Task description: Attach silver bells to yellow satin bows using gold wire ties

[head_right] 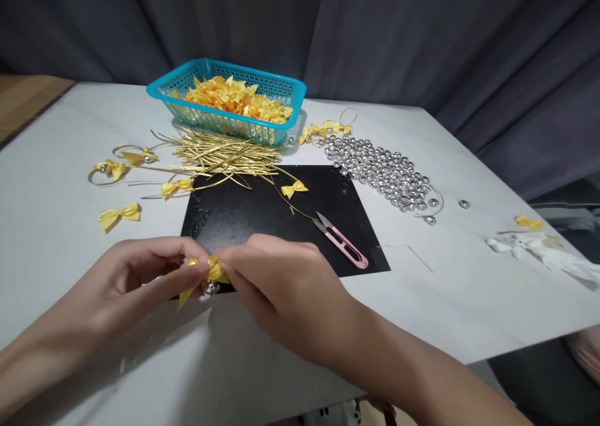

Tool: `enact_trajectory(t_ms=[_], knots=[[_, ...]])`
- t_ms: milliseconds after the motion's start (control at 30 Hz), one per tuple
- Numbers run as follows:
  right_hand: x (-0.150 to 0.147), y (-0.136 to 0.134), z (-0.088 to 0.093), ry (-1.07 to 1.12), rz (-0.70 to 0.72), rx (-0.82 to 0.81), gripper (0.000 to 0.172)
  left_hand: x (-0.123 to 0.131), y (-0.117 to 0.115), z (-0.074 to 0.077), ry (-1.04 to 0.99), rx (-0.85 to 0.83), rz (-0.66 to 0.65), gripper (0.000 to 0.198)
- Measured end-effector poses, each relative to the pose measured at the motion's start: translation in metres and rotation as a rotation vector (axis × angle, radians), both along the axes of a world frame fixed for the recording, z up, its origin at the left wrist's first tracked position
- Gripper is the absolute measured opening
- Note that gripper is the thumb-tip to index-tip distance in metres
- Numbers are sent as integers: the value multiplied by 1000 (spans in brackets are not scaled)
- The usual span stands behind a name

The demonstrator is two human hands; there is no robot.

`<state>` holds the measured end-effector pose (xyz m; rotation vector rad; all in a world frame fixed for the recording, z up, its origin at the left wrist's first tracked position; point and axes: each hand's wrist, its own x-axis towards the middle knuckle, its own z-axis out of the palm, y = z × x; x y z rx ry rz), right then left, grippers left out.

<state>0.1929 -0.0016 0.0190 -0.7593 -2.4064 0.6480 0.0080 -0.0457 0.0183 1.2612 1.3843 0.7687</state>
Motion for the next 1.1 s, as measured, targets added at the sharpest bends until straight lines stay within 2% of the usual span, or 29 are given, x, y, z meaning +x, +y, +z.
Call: enact_trajectory(t_ms=[100,200,367,467,600,700,800,900,967,1100], knots=[[2,1,-2,-18,61,-17,19,1,-2,-1,16,38,-14,31],[-1,4,3,101,50,-102,18,1,-1,0,27,39,-13,30],[-5,8,12,203,-195,-434,9,0,0,3,122,93,-26,30],[-4,7,13,235,-271,-498,15,1,-1,4,162,127,-38,31],[-1,5,10,294,-255,-419,31,1,-1,4,169,135,-26,31],[2,6,10,262,-204,-403,24,0,-1,3,176,125,-15,30],[4,6,11,191,-127,-539,28,1,-1,3,162,122,14,26],[4,4,13,252,-122,-659,27,0,2,4,84,59,39,21],[3,2,15,308,-156,-626,31,-1,4,5,16,1,60,18],[2,-2,15,228,-116,-379,24,-2,6,6,-45,-53,90,16]])
